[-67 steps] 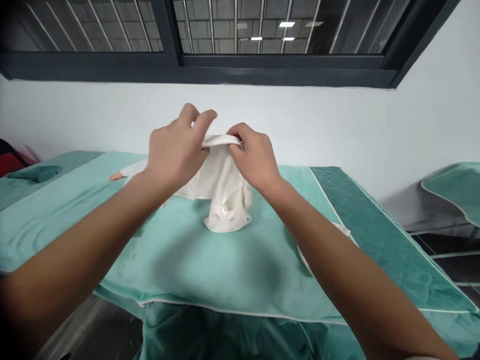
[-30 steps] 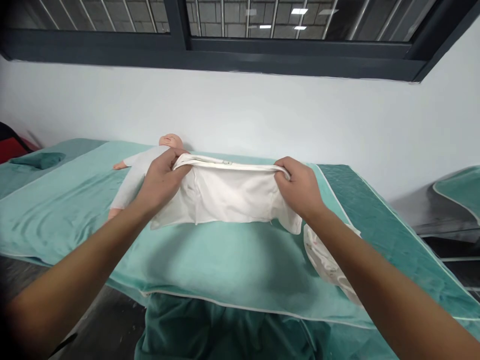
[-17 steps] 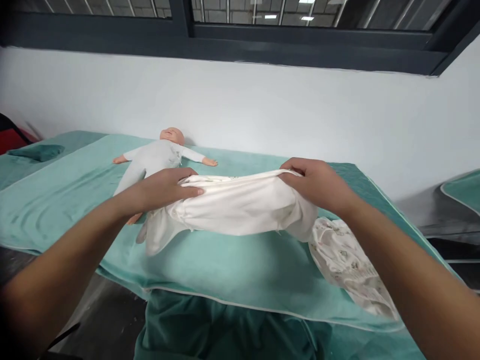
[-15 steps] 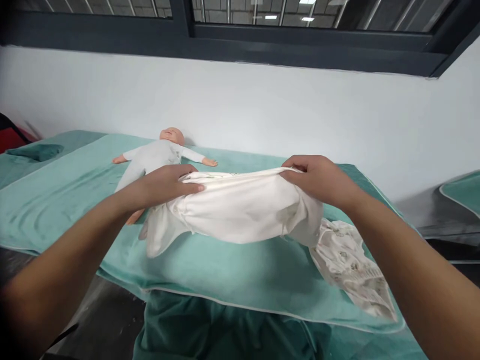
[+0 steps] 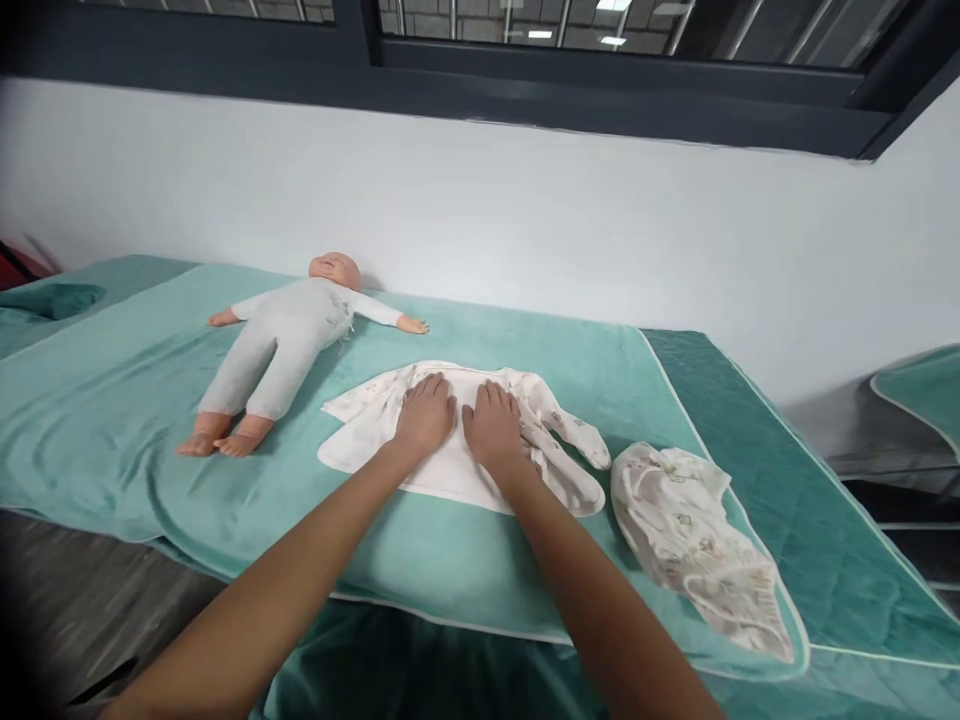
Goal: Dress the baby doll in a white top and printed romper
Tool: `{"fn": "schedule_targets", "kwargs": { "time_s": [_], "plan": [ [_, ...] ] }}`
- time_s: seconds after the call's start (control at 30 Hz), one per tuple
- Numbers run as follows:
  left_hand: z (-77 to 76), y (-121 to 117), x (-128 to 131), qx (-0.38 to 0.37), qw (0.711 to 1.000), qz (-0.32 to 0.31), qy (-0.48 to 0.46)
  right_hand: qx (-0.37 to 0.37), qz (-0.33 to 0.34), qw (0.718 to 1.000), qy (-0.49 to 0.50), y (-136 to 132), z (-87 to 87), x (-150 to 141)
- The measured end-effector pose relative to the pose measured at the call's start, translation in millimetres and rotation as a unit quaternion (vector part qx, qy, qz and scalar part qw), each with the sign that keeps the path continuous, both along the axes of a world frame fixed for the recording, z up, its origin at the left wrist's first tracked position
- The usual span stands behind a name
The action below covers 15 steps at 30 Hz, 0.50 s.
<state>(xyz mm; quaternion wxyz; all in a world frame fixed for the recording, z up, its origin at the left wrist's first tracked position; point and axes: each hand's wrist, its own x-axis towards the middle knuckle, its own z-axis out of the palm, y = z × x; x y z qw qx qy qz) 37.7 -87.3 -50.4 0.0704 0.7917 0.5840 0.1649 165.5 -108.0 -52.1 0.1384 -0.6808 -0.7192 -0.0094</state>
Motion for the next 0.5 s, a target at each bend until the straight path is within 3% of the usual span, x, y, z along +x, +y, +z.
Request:
{"fn": "schedule_targets", "kwargs": {
  "time_s": [0.17, 0.27, 0.37, 0.5],
  "plan": [
    [-4.4, 27, -5, -0.011, 0.998, 0.058, -0.023, -0.052, -0.083, 0.995, 0.019, 24, -1.1, 5],
    [-0.7, 31, 7, -0.003, 0.995, 0.090, -0.033, -0.028, -0.099, 0.995, 0.002, 30, 3.2, 0],
    [-1.4, 28, 17, 0.009, 0.994, 0.097, -0.043, 0.010, -0.058, 0.998, -0.002, 25, 1.4, -9],
    [-7.7, 24, 18, 0.007, 0.999, 0.043, -0.024, -0.015, -0.008, 1.000, 0.027, 16, -3.6, -11]
  ]
}}
